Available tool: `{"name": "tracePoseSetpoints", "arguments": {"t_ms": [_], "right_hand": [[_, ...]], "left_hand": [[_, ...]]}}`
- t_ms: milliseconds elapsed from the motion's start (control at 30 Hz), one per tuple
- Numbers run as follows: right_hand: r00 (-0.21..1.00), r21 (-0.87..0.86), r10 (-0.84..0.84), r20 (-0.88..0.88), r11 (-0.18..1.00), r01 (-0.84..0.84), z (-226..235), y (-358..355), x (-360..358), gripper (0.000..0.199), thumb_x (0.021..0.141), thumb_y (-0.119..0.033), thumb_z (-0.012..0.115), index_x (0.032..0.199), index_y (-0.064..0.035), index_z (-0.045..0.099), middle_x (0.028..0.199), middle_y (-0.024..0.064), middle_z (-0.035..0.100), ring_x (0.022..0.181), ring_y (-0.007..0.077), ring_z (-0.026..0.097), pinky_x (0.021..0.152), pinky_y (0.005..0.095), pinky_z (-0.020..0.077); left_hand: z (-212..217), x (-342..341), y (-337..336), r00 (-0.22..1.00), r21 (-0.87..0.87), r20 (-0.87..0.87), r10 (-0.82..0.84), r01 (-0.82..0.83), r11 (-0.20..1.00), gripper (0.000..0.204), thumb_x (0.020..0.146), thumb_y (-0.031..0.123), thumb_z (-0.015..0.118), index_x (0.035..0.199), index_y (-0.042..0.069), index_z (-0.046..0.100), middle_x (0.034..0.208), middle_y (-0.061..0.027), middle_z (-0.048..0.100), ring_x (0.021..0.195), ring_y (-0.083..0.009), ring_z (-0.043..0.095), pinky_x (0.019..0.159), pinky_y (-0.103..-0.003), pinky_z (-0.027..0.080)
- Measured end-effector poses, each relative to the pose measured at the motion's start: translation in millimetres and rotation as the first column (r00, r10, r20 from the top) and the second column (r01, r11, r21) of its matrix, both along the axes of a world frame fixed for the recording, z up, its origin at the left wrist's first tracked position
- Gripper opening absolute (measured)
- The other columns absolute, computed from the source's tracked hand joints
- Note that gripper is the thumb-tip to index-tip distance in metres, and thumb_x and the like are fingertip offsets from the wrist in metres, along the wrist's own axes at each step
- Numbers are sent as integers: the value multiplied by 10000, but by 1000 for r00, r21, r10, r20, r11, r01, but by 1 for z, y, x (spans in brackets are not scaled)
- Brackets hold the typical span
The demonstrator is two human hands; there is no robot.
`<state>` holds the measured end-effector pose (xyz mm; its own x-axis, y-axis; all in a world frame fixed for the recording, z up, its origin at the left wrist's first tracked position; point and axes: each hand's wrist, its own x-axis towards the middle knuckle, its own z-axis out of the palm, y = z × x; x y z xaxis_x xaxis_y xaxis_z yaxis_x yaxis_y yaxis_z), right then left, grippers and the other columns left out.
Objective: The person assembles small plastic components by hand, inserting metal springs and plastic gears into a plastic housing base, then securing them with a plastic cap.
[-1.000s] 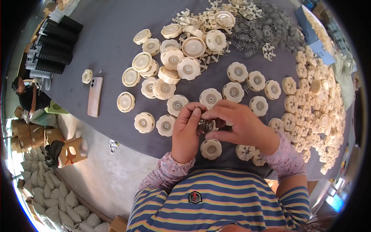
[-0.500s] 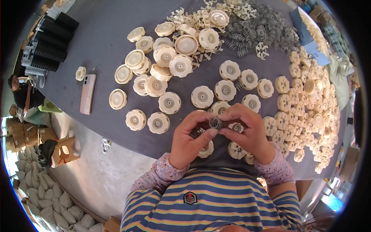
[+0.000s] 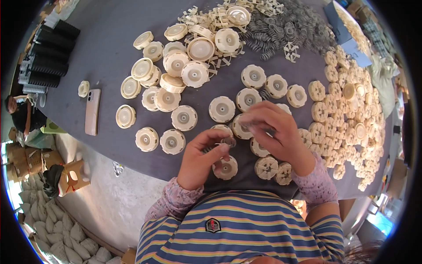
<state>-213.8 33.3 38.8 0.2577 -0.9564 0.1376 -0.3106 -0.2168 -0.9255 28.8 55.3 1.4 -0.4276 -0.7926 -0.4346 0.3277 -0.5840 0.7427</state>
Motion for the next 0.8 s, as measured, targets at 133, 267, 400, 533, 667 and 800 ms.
{"name": "tracePoseSetpoints", "arguments": {"t_ms": [133,267,400,533,667,800], "right_hand": [[966,-207,69,-250,971,-123,-35,-37,13,239,846,-57,794,1066,-81,704,1090,88,687,996,325,696,867,406,579],[884,-341,30,-466,916,-211,-48,-53,24,219,818,-80,814,981,-71,669,1135,86,683,1098,332,659,953,437,537],[843,-278,71,-533,926,-254,-43,-52,22,245,815,-67,820,1017,-52,682,1147,81,687,1139,338,642,983,443,531],[908,-316,-81,-410,947,-58,-3,-34,10,206,834,-59,801,1014,-46,701,1119,83,698,1055,302,670,920,435,541],[968,-134,-125,-218,986,97,15,2,-20,170,874,-9,780,1032,-14,717,1003,109,731,920,269,721,812,368,566],[976,-65,-141,-167,989,132,18,40,-26,138,880,12,769,1009,-18,730,933,106,738,879,256,734,775,343,566]], "left_hand": [[-8,16,3,997,3,-53,51,-51,999,276,1029,9,649,1303,37,640,1282,-117,737,838,-104,678,543,-205,519],[-9,21,5,995,11,-55,82,-82,997,279,1029,14,655,1307,39,641,1280,-114,737,846,-106,679,541,-203,515],[-8,21,5,994,45,-47,96,-94,995,282,1027,25,671,1307,42,645,1244,-95,741,846,-103,676,539,-200,508],[-5,23,7,943,-131,321,85,-45,990,287,945,11,776,1223,39,712,1130,-63,735,829,-88,669,567,-220,505],[-2,11,-4,740,-653,610,284,267,709,290,849,-3,846,1131,35,791,1076,-68,702,779,-110,663,671,-279,534],[-15,-1,-14,679,-684,676,285,434,586,312,828,8,855,1129,66,798,1043,-65,681,759,-158,671,668,-285,535]]}}
